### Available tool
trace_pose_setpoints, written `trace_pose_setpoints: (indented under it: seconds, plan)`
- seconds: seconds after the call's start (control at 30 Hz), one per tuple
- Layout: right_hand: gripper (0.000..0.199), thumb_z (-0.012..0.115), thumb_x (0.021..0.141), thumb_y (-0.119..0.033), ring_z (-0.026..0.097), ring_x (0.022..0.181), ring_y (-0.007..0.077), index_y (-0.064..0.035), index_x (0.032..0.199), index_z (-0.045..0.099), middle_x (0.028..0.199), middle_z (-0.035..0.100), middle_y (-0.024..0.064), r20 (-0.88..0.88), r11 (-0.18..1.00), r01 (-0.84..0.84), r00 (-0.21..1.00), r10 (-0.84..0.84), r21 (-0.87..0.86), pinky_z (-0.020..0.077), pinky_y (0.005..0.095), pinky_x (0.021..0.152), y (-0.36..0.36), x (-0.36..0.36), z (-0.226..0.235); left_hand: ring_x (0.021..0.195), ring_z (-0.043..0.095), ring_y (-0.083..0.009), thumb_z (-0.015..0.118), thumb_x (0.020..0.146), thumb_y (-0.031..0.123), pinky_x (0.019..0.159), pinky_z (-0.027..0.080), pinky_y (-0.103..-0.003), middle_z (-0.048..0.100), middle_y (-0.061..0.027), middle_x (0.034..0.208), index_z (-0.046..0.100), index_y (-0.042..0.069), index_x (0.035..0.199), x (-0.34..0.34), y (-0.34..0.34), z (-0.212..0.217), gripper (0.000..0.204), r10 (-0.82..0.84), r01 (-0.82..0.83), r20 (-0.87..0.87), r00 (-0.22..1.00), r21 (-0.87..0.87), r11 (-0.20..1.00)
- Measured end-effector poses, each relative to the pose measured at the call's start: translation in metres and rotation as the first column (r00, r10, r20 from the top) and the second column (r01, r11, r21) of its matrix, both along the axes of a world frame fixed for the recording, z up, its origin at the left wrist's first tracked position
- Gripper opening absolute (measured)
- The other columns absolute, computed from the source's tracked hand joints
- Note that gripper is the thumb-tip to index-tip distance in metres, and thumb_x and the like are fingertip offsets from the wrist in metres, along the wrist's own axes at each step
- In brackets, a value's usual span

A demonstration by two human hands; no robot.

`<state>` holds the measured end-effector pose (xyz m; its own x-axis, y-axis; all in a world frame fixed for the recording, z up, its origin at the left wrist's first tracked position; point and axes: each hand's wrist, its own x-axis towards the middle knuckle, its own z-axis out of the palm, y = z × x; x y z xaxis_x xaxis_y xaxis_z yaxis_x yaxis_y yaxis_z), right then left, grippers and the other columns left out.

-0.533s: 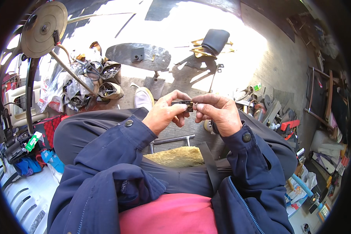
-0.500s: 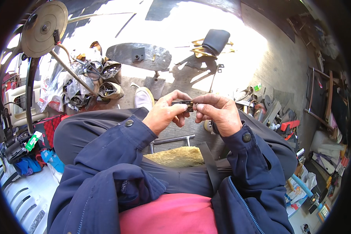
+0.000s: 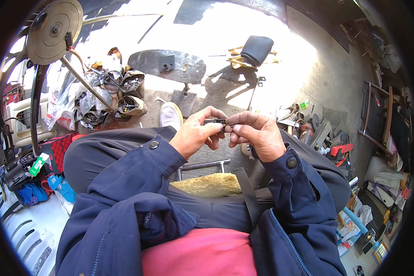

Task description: The person sits on the floor and repeatedly handles a small black electronic component, inserting and removing a tiny pin-like piece with both hands. They briefly stand and walk around the workshop before returning to the same seated position to continue the same insertion and removal actions.

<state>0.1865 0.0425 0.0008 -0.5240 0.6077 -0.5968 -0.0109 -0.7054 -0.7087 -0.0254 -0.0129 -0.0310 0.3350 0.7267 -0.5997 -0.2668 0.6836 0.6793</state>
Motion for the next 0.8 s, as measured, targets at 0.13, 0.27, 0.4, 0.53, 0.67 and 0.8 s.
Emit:
trace_pose_setpoints:
  seconds: [0.13,0.27,0.4,0.53,0.67,0.8]
  plan:
    - [0.023,0.06,0.097,-0.001,0.071,0.081,0.014,0.0041,0.116,0.071,0.101,0.074,0.0112,-0.059,0.999,0.031,0.998,-0.031,0.006,0.0625,0.0299,0.077,0.0005,0.0019,-0.0025,0.071,0.064,-0.0119,0.058,0.099,0.02,0.068,0.053,-0.028,0.067,-0.0034,0.091,0.058,0.008,0.123,-0.0002,0.0003,0.0012,0.028,-0.009,0.01,-0.014,1.0,0.002,1.0]
    - [0.025,0.06,0.097,0.0,0.072,0.083,0.0146,0.0042,0.118,0.071,0.103,0.075,0.0125,-0.056,0.999,0.03,0.998,-0.028,0.022,0.0622,0.0298,0.078,-0.0002,0.0031,-0.0019,0.071,0.064,-0.0116,0.058,0.099,0.02,0.068,0.053,-0.028,0.067,-0.0032,0.092,0.058,0.008,0.123,-0.0001,0.0,0.002,0.028,-0.006,0.006,-0.005,1.0,0.0,1.0]
    - [0.025,0.062,0.097,-0.002,0.073,0.082,0.0174,0.0051,0.12,0.069,0.105,0.075,0.0148,-0.018,1.0,0.001,1.0,-0.001,0.018,0.0618,0.0299,0.077,-0.0002,0.0023,-0.0024,0.072,0.064,-0.0116,0.059,0.098,0.02,0.069,0.053,-0.028,0.067,-0.0029,0.094,0.058,0.007,0.124,0.0002,-0.0002,0.0002,0.028,-0.003,0.003,-0.003,1.0,0.006,1.0]
    - [0.026,0.063,0.096,0.0,0.072,0.084,0.015,0.0046,0.12,0.07,0.104,0.075,0.0135,-0.003,1.0,0.004,1.0,-0.004,-0.005,0.062,0.0299,0.078,-0.0005,0.0024,-0.0023,0.072,0.064,-0.0117,0.059,0.099,0.02,0.069,0.054,-0.028,0.067,-0.0027,0.095,0.058,0.007,0.123,-0.0001,-0.0008,-0.0016,0.028,-0.008,0.008,-0.006,1.0,0.006,1.0]
    - [0.026,0.063,0.096,0.0,0.072,0.083,0.0148,0.0049,0.121,0.069,0.104,0.075,0.0133,0.004,1.0,-0.006,1.0,0.006,-0.004,0.062,0.0303,0.079,-0.0003,0.0021,-0.0022,0.072,0.064,-0.0118,0.059,0.099,0.019,0.068,0.054,-0.028,0.067,-0.0031,0.095,0.057,0.007,0.124,0.0002,-0.0011,-0.002,0.028,0.002,-0.002,0.001,1.0,0.001,1.0]
    - [0.026,0.064,0.096,0.0,0.071,0.083,0.0143,0.0051,0.12,0.07,0.104,0.075,0.0131,-0.003,1.0,0.004,1.0,-0.004,-0.006,0.0621,0.0301,0.078,-0.0006,0.0008,-0.0012,0.072,0.064,-0.012,0.059,0.099,0.019,0.068,0.054,-0.028,0.067,-0.0035,0.094,0.057,0.007,0.124,-0.0001,-0.0012,-0.0015,0.028,0.0,0.0,-0.004,1.0,0.004,1.0]
